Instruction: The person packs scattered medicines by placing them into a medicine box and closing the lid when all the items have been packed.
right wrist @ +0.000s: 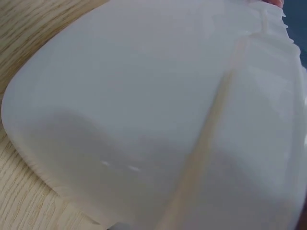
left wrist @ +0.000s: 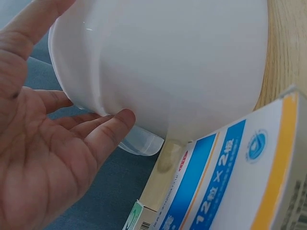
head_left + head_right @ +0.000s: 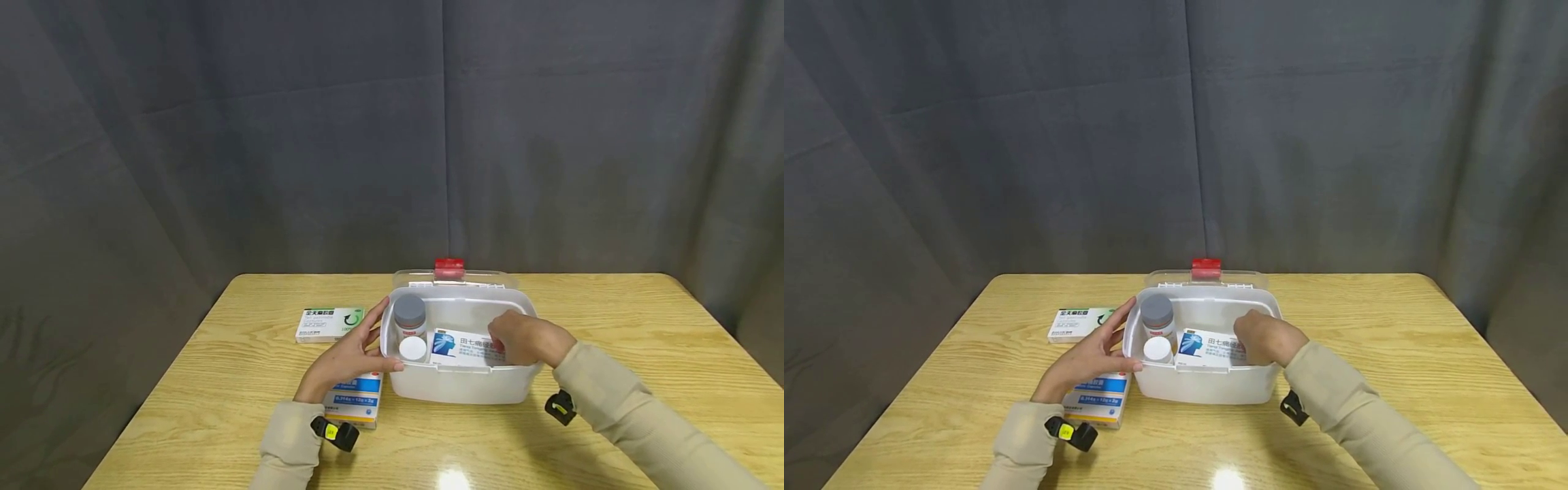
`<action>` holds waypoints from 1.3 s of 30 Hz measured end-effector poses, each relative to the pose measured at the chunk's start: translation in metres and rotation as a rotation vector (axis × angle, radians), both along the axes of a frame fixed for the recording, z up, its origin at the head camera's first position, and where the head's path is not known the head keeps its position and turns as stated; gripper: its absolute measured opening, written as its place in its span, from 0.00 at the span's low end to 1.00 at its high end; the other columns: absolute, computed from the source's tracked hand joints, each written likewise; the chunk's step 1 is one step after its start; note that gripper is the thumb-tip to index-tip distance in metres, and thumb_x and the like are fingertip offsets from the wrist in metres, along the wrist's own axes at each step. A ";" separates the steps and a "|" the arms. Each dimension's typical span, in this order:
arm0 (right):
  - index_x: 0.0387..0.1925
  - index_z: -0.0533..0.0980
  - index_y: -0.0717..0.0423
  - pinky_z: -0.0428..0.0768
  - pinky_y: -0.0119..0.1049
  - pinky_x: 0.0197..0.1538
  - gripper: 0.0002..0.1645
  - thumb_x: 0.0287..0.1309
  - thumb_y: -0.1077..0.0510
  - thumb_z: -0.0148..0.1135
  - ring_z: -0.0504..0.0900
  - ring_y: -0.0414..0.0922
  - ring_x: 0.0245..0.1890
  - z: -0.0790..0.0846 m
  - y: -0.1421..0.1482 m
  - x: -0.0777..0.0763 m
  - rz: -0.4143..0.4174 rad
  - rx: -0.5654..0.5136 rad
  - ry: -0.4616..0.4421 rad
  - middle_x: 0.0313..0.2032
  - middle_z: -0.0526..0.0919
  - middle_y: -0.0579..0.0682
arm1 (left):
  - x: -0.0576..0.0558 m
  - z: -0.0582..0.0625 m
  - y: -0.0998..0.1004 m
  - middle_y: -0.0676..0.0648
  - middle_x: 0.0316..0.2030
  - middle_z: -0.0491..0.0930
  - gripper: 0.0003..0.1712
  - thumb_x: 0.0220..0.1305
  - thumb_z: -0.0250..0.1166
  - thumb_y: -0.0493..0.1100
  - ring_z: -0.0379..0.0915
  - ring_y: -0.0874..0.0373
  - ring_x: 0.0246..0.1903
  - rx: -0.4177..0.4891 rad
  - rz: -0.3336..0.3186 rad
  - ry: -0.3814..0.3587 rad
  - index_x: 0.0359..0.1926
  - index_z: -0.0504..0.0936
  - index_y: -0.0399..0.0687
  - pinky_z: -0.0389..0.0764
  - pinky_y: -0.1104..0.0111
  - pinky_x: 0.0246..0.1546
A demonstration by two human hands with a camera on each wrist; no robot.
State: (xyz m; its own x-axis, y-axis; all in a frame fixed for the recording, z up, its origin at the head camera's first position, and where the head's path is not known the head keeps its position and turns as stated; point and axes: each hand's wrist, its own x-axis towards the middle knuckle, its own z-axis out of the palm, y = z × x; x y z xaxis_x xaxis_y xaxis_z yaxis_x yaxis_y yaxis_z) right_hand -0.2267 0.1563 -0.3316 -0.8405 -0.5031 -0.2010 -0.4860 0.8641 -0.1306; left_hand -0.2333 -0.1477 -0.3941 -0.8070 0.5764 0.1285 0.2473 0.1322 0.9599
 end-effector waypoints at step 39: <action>0.76 0.45 0.56 0.59 0.63 0.63 0.49 0.63 0.58 0.63 0.45 0.65 0.71 -0.049 0.067 0.011 -0.153 -1.047 -0.004 0.75 0.42 0.58 | 0.029 0.001 -0.103 0.35 0.59 0.71 0.43 0.51 0.76 0.50 0.68 0.37 0.57 -0.508 0.312 0.316 0.63 0.69 0.35 0.70 0.45 0.57</action>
